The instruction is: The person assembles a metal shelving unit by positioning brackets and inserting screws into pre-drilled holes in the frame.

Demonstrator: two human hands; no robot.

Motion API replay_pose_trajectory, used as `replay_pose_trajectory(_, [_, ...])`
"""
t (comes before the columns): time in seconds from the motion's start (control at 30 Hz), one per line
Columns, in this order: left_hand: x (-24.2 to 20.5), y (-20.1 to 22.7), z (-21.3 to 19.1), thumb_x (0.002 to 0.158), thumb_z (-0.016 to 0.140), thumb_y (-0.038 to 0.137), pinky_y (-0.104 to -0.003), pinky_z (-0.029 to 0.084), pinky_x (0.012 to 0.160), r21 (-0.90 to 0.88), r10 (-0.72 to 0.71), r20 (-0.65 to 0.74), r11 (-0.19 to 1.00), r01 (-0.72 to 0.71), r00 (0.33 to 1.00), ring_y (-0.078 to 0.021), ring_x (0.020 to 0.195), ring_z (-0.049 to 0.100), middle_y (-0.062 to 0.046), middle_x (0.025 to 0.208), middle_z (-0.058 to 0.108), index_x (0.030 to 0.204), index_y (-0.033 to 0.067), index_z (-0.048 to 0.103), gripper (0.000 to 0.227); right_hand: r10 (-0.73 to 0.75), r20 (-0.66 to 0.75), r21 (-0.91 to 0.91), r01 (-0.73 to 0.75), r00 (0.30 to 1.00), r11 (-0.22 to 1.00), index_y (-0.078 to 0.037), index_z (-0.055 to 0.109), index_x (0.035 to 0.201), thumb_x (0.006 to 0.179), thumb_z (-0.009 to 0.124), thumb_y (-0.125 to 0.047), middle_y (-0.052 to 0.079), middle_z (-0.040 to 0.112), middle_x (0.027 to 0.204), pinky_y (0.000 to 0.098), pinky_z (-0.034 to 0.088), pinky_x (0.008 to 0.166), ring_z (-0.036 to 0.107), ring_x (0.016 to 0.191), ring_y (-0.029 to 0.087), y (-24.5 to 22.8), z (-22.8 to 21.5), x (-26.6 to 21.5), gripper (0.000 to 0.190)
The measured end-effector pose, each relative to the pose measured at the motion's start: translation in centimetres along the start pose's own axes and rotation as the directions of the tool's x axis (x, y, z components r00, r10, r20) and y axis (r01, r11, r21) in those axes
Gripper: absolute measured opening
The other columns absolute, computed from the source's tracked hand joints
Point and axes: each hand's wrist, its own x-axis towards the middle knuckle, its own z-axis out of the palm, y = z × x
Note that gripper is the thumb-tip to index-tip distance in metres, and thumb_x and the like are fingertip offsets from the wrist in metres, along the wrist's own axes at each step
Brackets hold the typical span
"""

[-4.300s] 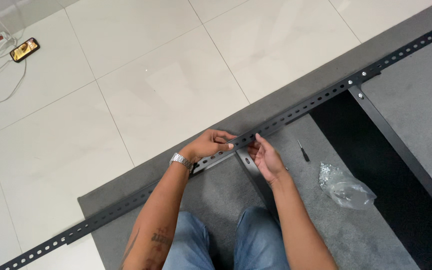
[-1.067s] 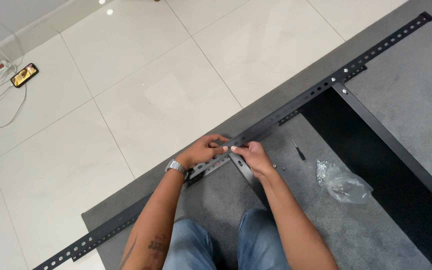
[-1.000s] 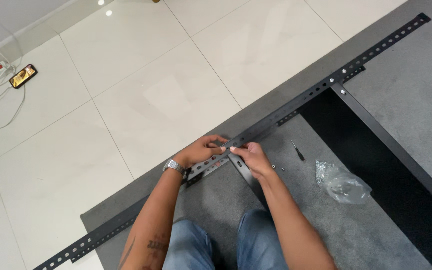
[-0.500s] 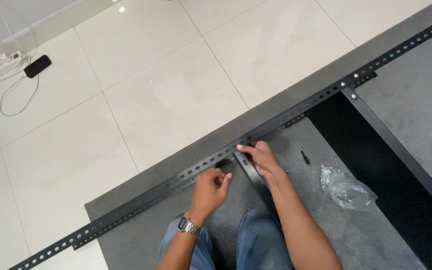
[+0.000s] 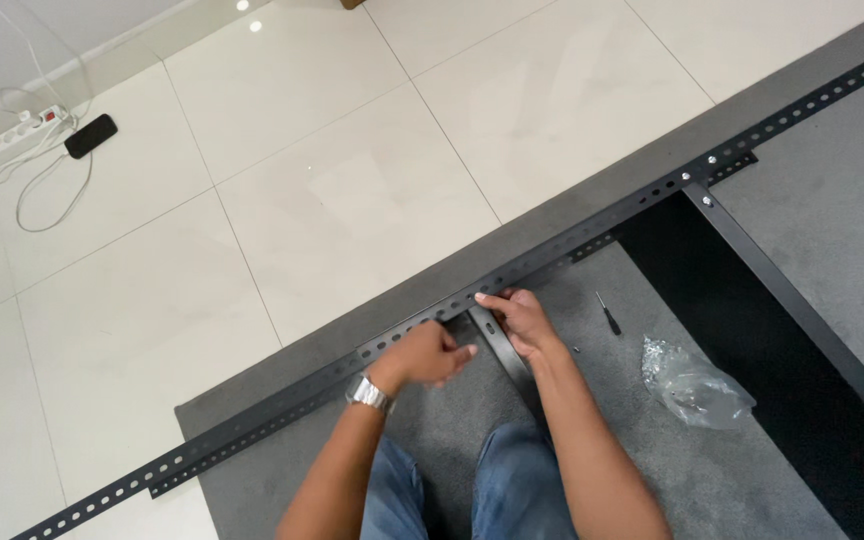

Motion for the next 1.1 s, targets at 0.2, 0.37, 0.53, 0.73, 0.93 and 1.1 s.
replay_pose_trajectory(0.2, [0.3, 1.1, 1.3, 0.107, 0.08, 0.024, -0.057, 0.062, 0.083, 0.223, 0.259, -0.358, 0.957, -0.187, 0.897, -0.0514, 0.1, 0.08, -0.018, 0.098, 0.08, 0.113, 0.0075, 0.083, 0.018, 0.036, 0.013, -0.018, -0.036, 0.999, 0.999, -0.007, 0.071, 0.089, 0.084, 0.103, -0.009, 0.0, 0.055, 0.062, 0.0287, 0.051, 0.052, 0.06, 0.054, 0.014, -0.1, -0.3, -0.1, 0.032])
replay_pose_trajectory(0.37, [8.6, 5.0, -3.5, 0.101, 0.085, 0.021, -0.054, 0.06, 0.11, 0.865, 0.512, -0.008, 0.435, -0.252, 0.859, -0.042, 0.136, 0.067, -0.01, 0.143, 0.061, 0.147, 0.0234, 0.059, 0.053, -0.059, 0.033, -0.003, 0.059, 0.998, 0.998, -0.008, 0.071, 0.087, 0.088, 0.103, -0.007, 0.009, 0.067, 0.063, 0.0319, 0.056, 0.046, 0.078, 0.057, 0.026, 6.7, -5.0, 8.1, 0.031])
replay_pose_trajectory(0.53, [12.6, 8.7, -2.6, 0.115, 0.068, 0.036, -0.048, 0.05, 0.118, 0.914, 0.479, 0.4, -0.267, -0.304, 0.781, -0.0285, 0.152, 0.05, -0.001, 0.157, 0.052, 0.152, 0.0375, 0.065, 0.037, -0.105, 0.024, 0.039, 0.104, 0.994, 0.994, -0.008, 0.07, 0.086, 0.089, 0.098, -0.006, 0.004, 0.063, 0.063, 0.0313, 0.055, 0.05, 0.074, 0.057, 0.017, 0.3, -0.1, -0.4, 0.028])
replay_pose_trajectory(0.73, [23.1, 5.5, -0.3, 0.117, 0.052, 0.043, -0.058, 0.011, 0.15, 0.509, 0.217, 0.806, -0.728, -0.458, 0.551, -0.0209, 0.179, 0.02, 0.006, 0.175, 0.052, 0.127, 0.0343, 0.086, 0.036, -0.104, -0.035, 0.166, 0.108, 0.994, 0.98, -0.002, 0.079, 0.091, 0.084, 0.102, -0.001, 0.012, 0.078, 0.08, 0.0389, 0.06, 0.064, 0.078, 0.071, 0.021, 0.0, 0.6, -0.6, 0.024])
replay_pose_trajectory(0.93, [20.5, 11.7, 0.7, 0.11, 0.031, 0.056, -0.065, -0.018, 0.147, 0.29, -0.216, 0.823, -0.635, -0.716, 0.526, -0.021, 0.169, 0.044, 0.0, 0.166, 0.064, 0.151, 0.0236, 0.068, 0.063, 0.026, -0.135, 0.227, 0.005, 0.991, 0.974, 0.003, 0.086, 0.116, 0.07, 0.109, 0.0, 0.02, 0.085, 0.115, 0.0515, 0.064, 0.099, 0.08, 0.11, 0.032, 1.8, 0.6, 1.3, 0.051])
replay_pose_trajectory(1.1, [27.5, 4.7, 2.4, 0.107, 0.03, 0.094, -0.051, 0.025, 0.145, -0.064, -0.42, 0.869, -0.619, -0.783, 0.262, -0.0172, 0.155, 0.064, 0.004, 0.145, 0.082, 0.138, 0.0201, 0.074, 0.092, 0.203, -0.246, 0.132, -0.174, 0.948, 0.976, 0.007, 0.081, 0.141, 0.058, 0.118, -0.007, 0.026, 0.082, 0.147, 0.0537, 0.053, 0.13, 0.071, 0.15, 0.035, 2.6, 1.2, 0.6, 0.092])
